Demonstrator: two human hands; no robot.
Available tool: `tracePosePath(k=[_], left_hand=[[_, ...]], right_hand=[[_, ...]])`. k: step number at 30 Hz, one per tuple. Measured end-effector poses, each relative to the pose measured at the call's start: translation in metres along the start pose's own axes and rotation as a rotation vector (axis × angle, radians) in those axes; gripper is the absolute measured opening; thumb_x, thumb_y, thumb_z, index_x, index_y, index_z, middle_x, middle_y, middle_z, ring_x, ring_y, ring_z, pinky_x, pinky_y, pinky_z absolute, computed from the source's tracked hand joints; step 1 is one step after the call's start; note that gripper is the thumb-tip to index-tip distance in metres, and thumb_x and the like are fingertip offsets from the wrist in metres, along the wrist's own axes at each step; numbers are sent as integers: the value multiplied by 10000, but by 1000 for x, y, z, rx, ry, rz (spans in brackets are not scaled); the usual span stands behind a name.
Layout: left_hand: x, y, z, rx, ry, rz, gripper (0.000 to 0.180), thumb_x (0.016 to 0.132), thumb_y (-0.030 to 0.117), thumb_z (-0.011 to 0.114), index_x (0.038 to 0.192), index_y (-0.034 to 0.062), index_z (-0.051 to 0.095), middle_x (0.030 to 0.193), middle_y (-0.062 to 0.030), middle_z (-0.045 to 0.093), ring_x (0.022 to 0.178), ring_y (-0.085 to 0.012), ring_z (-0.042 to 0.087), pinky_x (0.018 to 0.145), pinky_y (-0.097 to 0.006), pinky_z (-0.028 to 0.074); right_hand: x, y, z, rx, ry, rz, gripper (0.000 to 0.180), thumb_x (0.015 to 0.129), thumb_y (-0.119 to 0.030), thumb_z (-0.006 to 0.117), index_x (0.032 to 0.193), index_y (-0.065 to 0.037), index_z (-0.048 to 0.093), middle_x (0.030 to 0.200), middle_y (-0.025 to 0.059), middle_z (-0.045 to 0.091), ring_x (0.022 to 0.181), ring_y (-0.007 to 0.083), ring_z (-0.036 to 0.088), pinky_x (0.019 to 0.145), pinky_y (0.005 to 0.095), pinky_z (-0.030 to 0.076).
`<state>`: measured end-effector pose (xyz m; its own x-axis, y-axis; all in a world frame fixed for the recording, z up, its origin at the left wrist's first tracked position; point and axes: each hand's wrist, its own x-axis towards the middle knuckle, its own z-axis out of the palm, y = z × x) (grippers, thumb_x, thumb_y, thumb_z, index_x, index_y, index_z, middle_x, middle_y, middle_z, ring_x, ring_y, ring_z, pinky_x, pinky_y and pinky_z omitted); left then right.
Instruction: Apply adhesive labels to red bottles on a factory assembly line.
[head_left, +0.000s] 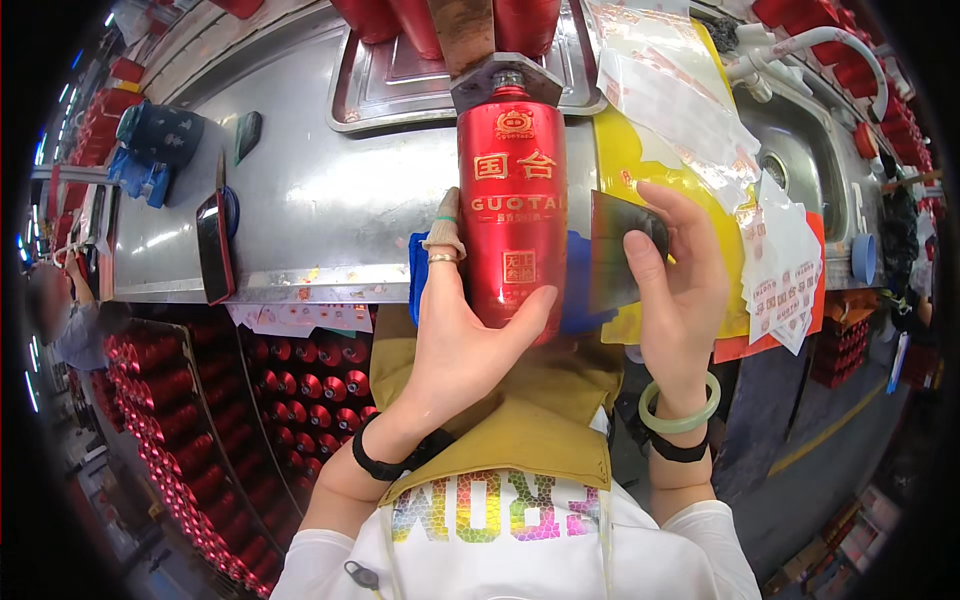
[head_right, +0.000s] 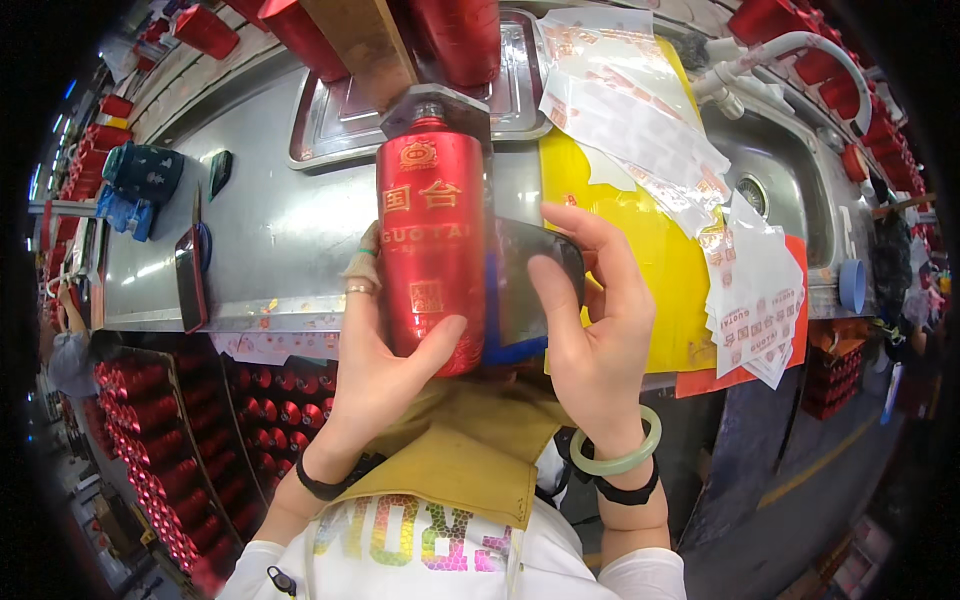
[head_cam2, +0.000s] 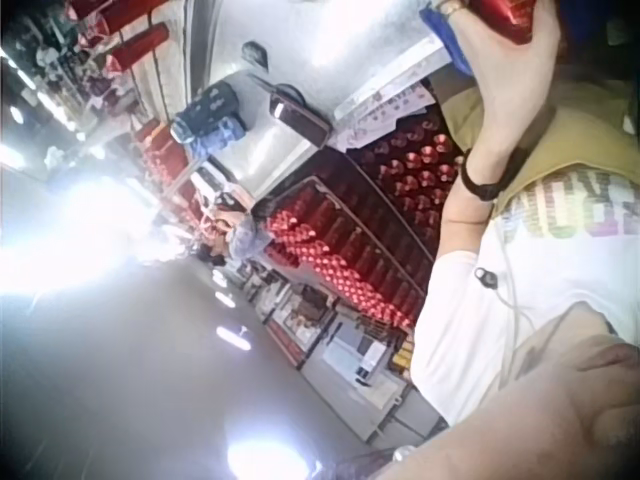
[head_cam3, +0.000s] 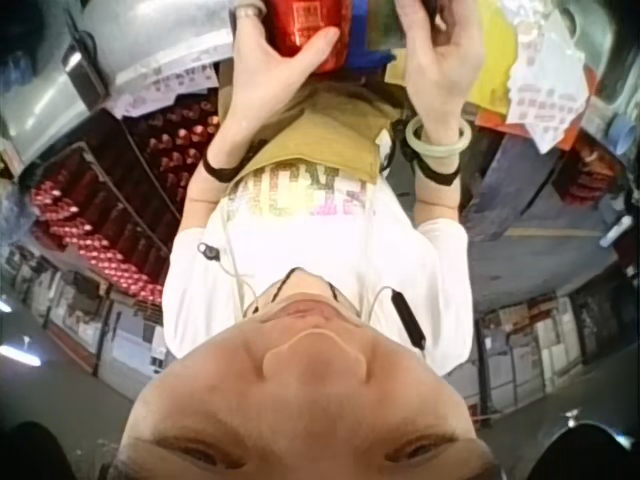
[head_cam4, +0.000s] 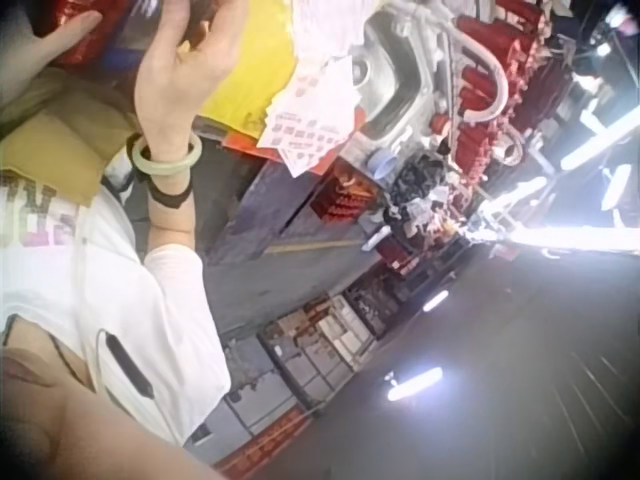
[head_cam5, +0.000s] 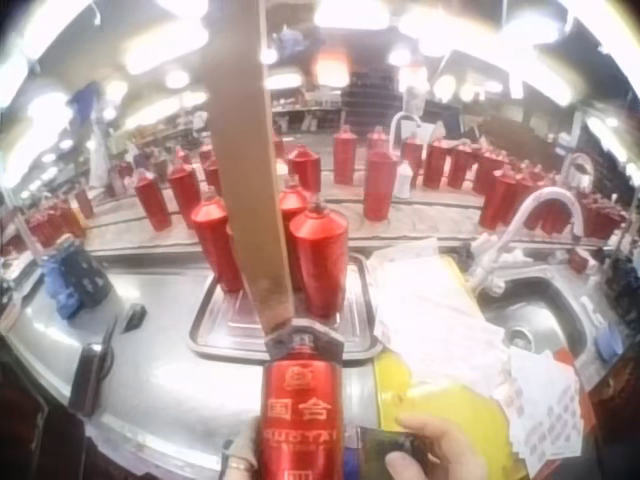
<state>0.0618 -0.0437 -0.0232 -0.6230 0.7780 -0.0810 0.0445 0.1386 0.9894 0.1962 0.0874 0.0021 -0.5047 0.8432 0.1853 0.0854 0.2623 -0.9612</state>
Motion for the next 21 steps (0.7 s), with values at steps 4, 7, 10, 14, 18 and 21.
tracePosePath(k=[4,7,10,14,18,21], left_hand=[[-1,5,5,3,15,-5,1050,813,96,828,1599,-85,155,1410,-217,514,1250,-264,581,1046,-377,489],[-2,4,6,-37,28,-25,1066,808,100,831,1602,-82,144,1400,-217,516,1230,-269,589,1034,-385,495],[-1,0,6,12,21,-22,1090,799,108,838,1604,-82,128,1398,-224,510,1240,-281,583,1042,-386,488],[-12,0,-7,82,-26,69,1202,768,216,909,1611,-74,103,1474,-242,427,1329,-317,501,1110,-420,420],[-29,1,-23,440,-22,431,1152,666,322,983,1578,-16,364,1613,-287,289,1389,-392,451,1115,-453,403],[-32,-16,-30,650,-118,541,860,678,272,963,1418,15,611,1582,-317,362,1368,-435,482,1095,-474,437]], right_hand=[[0,1,2,27,2,22,324,979,13,640,1302,-10,631,1209,39,647,1047,106,590,862,247,509],[0,-1,3,65,7,67,317,980,13,639,1297,-8,634,1207,35,646,1041,102,591,866,241,507],[2,0,4,63,13,19,309,981,14,637,1289,-10,636,1185,25,640,987,86,579,813,219,494],[2,-3,4,33,1,70,285,978,11,640,1261,-17,648,1108,-1,622,883,67,533,712,197,445],[-4,-3,16,-10,21,21,274,964,3,654,1234,-43,667,1060,-5,614,842,66,509,652,200,431],[-9,-1,27,-61,-37,1,255,942,-10,664,1195,-40,676,1046,60,654,889,165,612,651,265,474]])
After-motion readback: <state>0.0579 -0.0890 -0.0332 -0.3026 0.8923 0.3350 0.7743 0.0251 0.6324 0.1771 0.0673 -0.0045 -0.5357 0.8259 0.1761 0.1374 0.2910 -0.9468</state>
